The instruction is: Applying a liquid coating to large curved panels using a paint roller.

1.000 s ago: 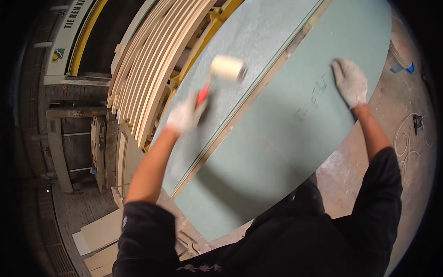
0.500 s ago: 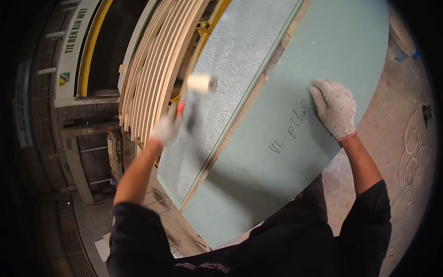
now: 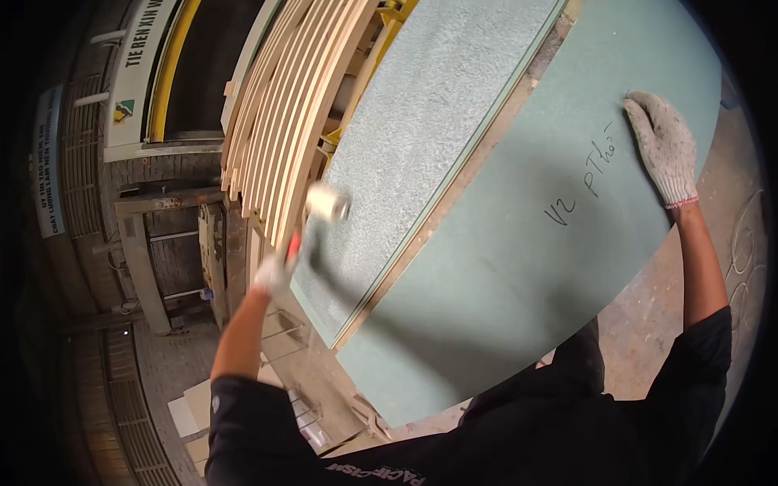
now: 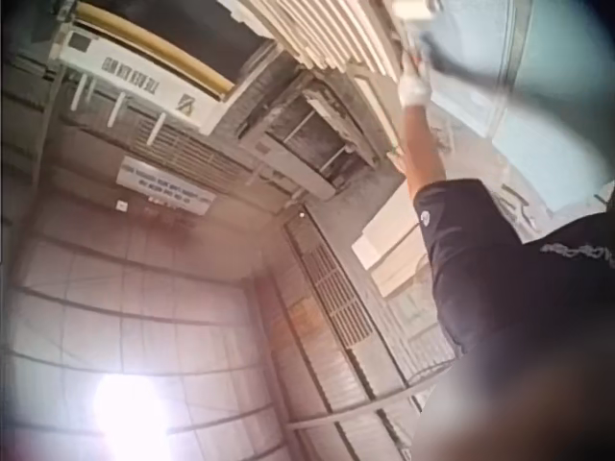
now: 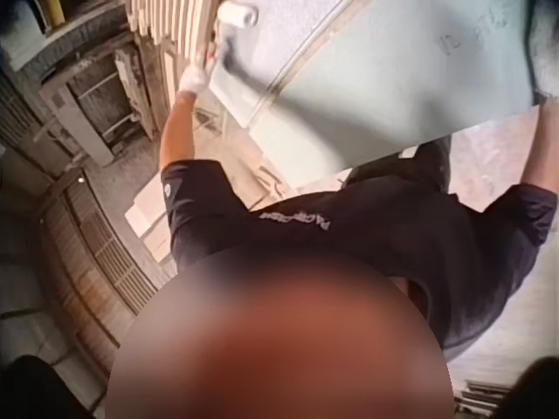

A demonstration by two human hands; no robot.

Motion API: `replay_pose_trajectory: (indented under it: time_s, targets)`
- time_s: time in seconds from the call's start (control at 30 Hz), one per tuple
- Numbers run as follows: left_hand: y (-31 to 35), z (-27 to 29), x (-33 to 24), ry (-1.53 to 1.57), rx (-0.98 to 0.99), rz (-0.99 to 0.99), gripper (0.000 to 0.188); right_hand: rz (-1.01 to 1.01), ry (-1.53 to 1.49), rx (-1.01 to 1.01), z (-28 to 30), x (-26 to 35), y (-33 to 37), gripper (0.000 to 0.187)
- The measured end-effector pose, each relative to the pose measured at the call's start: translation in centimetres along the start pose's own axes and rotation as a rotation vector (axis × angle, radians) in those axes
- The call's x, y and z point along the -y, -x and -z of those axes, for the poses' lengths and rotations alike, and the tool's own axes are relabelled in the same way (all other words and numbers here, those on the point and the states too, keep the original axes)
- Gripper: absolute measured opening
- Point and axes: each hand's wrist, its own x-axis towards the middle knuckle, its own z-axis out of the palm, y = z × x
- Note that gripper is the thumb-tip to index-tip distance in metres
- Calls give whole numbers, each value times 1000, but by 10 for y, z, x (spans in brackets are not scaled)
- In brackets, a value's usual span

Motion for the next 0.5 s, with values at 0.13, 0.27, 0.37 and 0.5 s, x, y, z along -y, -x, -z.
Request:
replay_pose_trajectory:
  time_s: [0.13,0.27,0.37,0.5]
  targets:
    - [112,-65,105,-5,-59,-61,62,-141,-98,73,-2,25,25,39]
    - [43,-17,55,-102,-54,-67,59,-198,-164,-54,-21,44,63,42]
    - [-35,35,-31,76,-278,-283,70,-109,-106,-122,-35,24,59,46]
    - [-61,30,-45,167,-319,-385,66,-113,121,-102,-31,0,53,46]
